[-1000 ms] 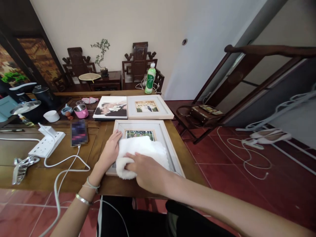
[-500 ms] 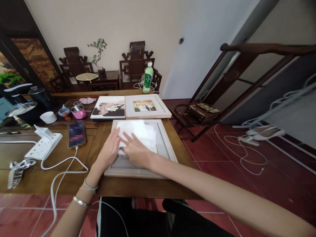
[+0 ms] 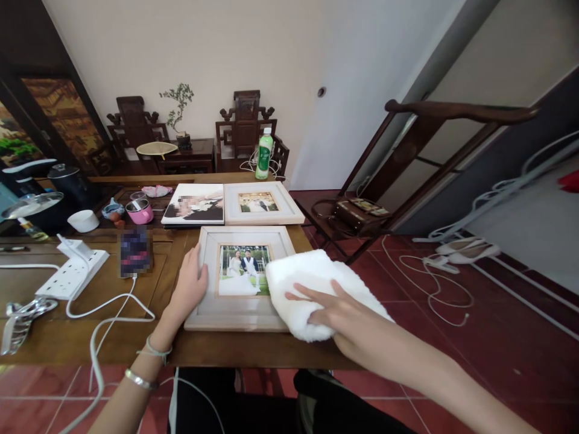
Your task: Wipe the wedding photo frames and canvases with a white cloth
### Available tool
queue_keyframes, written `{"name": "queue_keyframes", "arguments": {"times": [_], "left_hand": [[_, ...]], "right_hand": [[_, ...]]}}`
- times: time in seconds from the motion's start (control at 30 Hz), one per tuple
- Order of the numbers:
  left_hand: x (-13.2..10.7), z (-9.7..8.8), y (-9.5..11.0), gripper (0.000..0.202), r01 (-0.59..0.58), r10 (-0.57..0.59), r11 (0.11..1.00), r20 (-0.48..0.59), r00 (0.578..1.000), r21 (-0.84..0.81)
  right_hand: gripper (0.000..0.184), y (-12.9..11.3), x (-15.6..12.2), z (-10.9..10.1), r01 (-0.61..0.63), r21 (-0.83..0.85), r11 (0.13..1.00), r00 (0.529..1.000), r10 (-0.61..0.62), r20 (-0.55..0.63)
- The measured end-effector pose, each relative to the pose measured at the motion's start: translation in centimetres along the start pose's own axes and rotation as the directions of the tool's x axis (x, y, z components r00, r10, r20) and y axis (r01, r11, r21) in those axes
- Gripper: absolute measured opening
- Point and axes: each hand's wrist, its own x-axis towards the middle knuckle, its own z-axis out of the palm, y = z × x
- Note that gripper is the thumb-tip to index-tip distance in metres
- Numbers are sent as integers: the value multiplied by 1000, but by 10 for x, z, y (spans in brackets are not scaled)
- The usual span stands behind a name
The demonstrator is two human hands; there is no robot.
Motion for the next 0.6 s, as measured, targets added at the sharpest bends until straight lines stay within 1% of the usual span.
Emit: {"name": "queue_keyframes", "arguments": {"times": [0.03, 0.07, 0.1, 0.13, 0.2, 0.23, 0.27, 0.3, 0.37, 0.43, 0.5, 0.57, 0.6], "left_hand": [[-1, -2, 2, 56, 89, -89, 994, 6, 996, -57], [-2, -5, 6, 57, 188, -185, 974, 35, 982, -127], [-4, -9, 10, 57, 294, -283, 933, 82, 956, -205], [-6, -13, 15, 54, 390, -360, 875, 156, 920, -286], [-14, -20, 26, 46, 537, -430, 732, 327, 841, -419], [-18, -24, 31, 43, 588, -470, 668, 354, 808, -456], [-23, -28, 35, 41, 619, -509, 617, 353, 785, -486], [-27, -33, 40, 40, 637, -543, 581, 341, 767, -507], [-33, -43, 47, 40, 637, -579, 562, 299, 758, -528], [-35, -57, 54, 43, 609, -592, 581, 233, 771, -540], [-35, -72, 63, 48, 564, -585, 618, 159, 795, -548], [-33, -86, 76, 50, 504, -573, 670, 52, 818, -545], [-31, -91, 83, 50, 461, -566, 701, -29, 824, -544]], "right_hand": [[54, 4, -2, 7, 25, 15, 1000, 999, -24, -43], [53, 8, -2, 15, 59, 25, 998, 994, -57, -92], [50, 11, -1, 24, 94, 29, 995, 985, -88, -151], [46, 14, 0, 33, 123, 24, 992, 971, -116, -209], [40, 18, 4, 47, 164, -3, 986, 943, -158, -292], [38, 19, 6, 52, 177, -16, 984, 932, -173, -319], [37, 19, 6, 55, 189, -26, 982, 923, -186, -336], [36, 20, 6, 55, 200, -29, 979, 917, -198, -347], [36, 19, 2, 52, 218, -13, 976, 902, -207, -380], [36, 21, -4, 48, 206, 33, 978, 893, -174, -416], [36, 24, -11, 48, 180, 74, 981, 886, -129, -445], [36, 28, -18, 52, 181, 56, 982, 876, -135, -463], [36, 29, -20, 55, 187, 25, 982, 873, -154, -462]]}}
